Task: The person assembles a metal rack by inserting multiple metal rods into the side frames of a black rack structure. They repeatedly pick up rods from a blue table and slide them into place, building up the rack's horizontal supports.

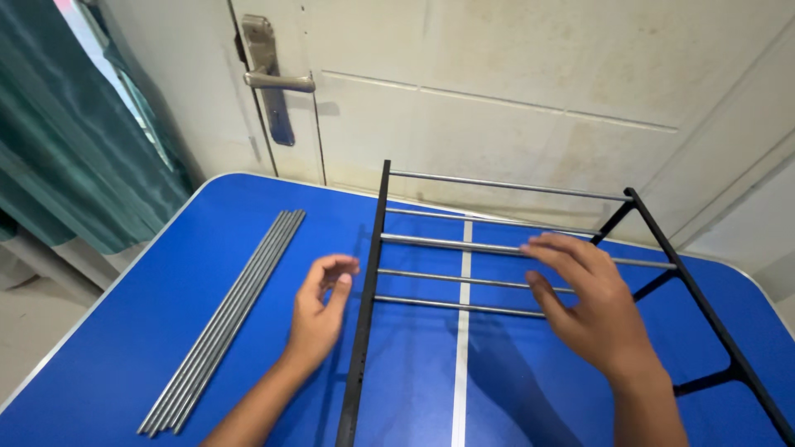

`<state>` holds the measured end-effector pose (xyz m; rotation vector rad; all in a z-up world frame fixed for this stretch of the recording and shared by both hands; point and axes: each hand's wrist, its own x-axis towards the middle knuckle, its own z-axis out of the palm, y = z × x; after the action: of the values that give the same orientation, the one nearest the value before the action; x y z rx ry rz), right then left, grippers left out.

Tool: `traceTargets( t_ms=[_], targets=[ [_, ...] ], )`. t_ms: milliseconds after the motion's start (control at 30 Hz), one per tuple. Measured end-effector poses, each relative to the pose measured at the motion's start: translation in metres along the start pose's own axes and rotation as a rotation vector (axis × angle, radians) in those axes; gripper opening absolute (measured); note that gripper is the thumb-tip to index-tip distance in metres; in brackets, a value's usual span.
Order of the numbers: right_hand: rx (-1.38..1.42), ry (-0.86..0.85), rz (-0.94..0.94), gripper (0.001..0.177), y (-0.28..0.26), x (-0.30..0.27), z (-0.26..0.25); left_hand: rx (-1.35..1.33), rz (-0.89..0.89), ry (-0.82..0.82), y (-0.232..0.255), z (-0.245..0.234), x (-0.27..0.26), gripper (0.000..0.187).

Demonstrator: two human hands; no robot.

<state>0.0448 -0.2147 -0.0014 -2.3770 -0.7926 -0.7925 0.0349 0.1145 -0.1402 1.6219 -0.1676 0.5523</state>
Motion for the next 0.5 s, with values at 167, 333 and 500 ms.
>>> traceTargets(
  t_ms=[167, 333, 500],
  targets=[
    [-0.056, -0.099, 0.054, 0.034, 0.009, 0.008, 0.009, -0.229, -0.036, -0.123, 0.021, 0.009, 0.037, 0.053],
    [-0.134, -0.184, 0.123, 0.022, 0.015, 0.01, 0.007, -0.205, -0.08, -0.257, 0.043, 0.028, 0.054, 0.075],
    [-0.075, -0.205, 0.16, 0.019, 0.012, 0.007, 0.008, -0.151, -0.183, -0.286, 0.057, 0.044, 0.039, 0.081]
  ],
)
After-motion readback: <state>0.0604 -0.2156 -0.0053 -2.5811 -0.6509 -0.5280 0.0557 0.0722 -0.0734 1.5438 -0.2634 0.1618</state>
